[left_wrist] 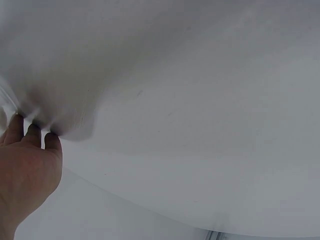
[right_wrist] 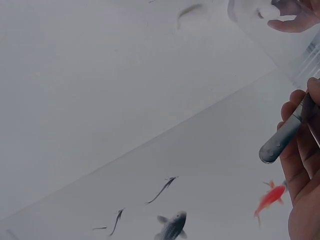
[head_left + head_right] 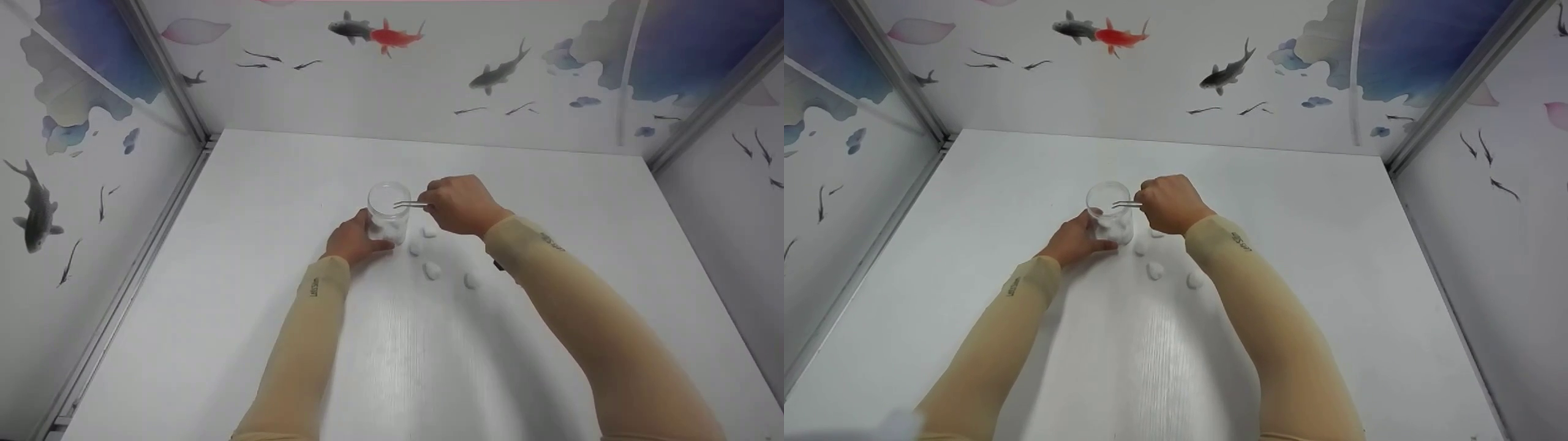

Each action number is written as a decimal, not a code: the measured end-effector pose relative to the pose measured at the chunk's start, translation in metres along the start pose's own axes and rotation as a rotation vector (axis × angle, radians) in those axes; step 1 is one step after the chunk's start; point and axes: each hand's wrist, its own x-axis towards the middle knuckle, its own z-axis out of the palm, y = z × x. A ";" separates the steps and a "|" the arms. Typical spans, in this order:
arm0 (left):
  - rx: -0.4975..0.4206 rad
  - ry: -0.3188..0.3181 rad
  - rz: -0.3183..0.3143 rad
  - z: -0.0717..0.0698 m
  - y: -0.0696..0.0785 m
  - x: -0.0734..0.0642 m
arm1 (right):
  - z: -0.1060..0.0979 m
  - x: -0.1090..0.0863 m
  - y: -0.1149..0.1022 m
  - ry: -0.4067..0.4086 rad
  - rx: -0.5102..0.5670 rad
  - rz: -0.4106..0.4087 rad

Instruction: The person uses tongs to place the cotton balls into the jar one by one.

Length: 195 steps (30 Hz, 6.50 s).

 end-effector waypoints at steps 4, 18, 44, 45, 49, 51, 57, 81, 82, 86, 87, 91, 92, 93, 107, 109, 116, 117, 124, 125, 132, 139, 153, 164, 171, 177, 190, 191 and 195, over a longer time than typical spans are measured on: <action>0.004 -0.003 -0.006 -0.001 0.002 -0.001 | -0.003 -0.002 0.002 0.008 0.010 0.000; -0.016 0.000 0.004 -0.001 -0.001 0.000 | -0.013 -0.031 0.028 0.031 0.003 0.052; -0.023 -0.012 -0.008 -0.002 -0.003 0.000 | 0.024 -0.078 0.046 -0.066 0.002 0.104; -0.024 -0.013 -0.008 -0.002 -0.003 0.000 | 0.026 -0.078 0.046 -0.066 0.003 0.102; -0.023 -0.009 -0.006 -0.001 -0.003 0.000 | 0.032 -0.081 0.047 -0.064 0.003 0.096; -0.022 -0.008 -0.002 -0.001 -0.003 0.000 | 0.034 -0.082 0.048 -0.064 0.000 0.098; -0.024 -0.014 -0.005 -0.002 -0.002 -0.001 | 0.038 -0.085 0.048 -0.074 -0.001 0.109; -0.006 -0.003 0.000 0.000 -0.001 0.000 | 0.060 -0.077 0.044 -0.105 0.017 0.117; -0.009 -0.001 0.001 0.000 -0.001 0.000 | 0.060 -0.076 0.044 -0.106 0.016 0.121; -0.017 0.004 -0.002 0.000 -0.001 0.000 | 0.060 -0.072 0.041 -0.099 0.010 0.117; -0.020 0.002 -0.002 0.000 -0.001 0.000 | 0.061 -0.072 0.041 -0.101 0.006 0.114; -0.031 -0.007 -0.010 0.001 -0.002 0.000 | 0.062 -0.070 0.040 -0.113 -0.008 0.102; -0.032 -0.008 -0.012 0.001 -0.002 0.001 | 0.063 -0.069 0.039 -0.118 -0.009 0.101; -0.034 -0.008 -0.014 0.001 -0.002 0.001 | 0.063 -0.069 0.039 -0.123 -0.009 0.100; -0.006 0.004 -0.019 0.002 -0.003 0.002 | 0.063 -0.062 0.036 -0.177 -0.026 0.112; -0.007 0.004 -0.019 0.002 -0.003 0.002 | 0.063 -0.061 0.036 -0.180 -0.030 0.120; 0.001 0.001 -0.010 0.002 -0.003 0.003 | 0.060 -0.065 0.040 -0.128 -0.054 0.105; 0.002 -0.001 -0.009 0.002 -0.003 0.003 | 0.059 -0.067 0.040 -0.112 -0.055 0.100; 0.009 0.000 0.001 0.001 -0.003 0.002 | 0.047 -0.075 0.047 -0.059 -0.045 0.106; 0.013 -0.001 0.002 0.001 -0.003 0.002 | 0.045 -0.076 0.047 -0.059 -0.049 0.109; 0.001 -0.001 -0.001 0.000 -0.002 0.001 | 0.032 -0.081 0.050 -0.044 -0.057 0.113; -0.006 -0.005 0.002 0.001 -0.004 0.003 | 0.020 -0.077 0.048 -0.026 -0.075 0.096; -0.018 -0.009 -0.008 -0.004 -0.003 0.000 | -0.018 -0.031 0.037 0.057 -0.125 0.043; -0.002 -0.010 -0.016 0.001 -0.001 0.001 | -0.019 -0.005 0.013 0.082 -0.108 -0.012; -0.003 -0.018 -0.026 0.002 0.003 0.001 | -0.004 -0.001 0.004 0.044 -0.081 -0.041; -0.010 -0.016 -0.014 0.004 0.003 0.002 | -0.001 -0.003 0.005 0.026 -0.080 -0.048; -0.002 -0.007 -0.003 0.004 0.000 0.003 | -0.007 -0.016 0.014 0.032 -0.057 -0.033; -0.003 -0.005 0.000 0.004 0.000 0.003 | -0.007 -0.017 0.016 0.034 -0.057 -0.027; -0.014 0.001 0.008 0.004 -0.003 0.004 | -0.009 -0.026 0.022 0.049 -0.051 0.003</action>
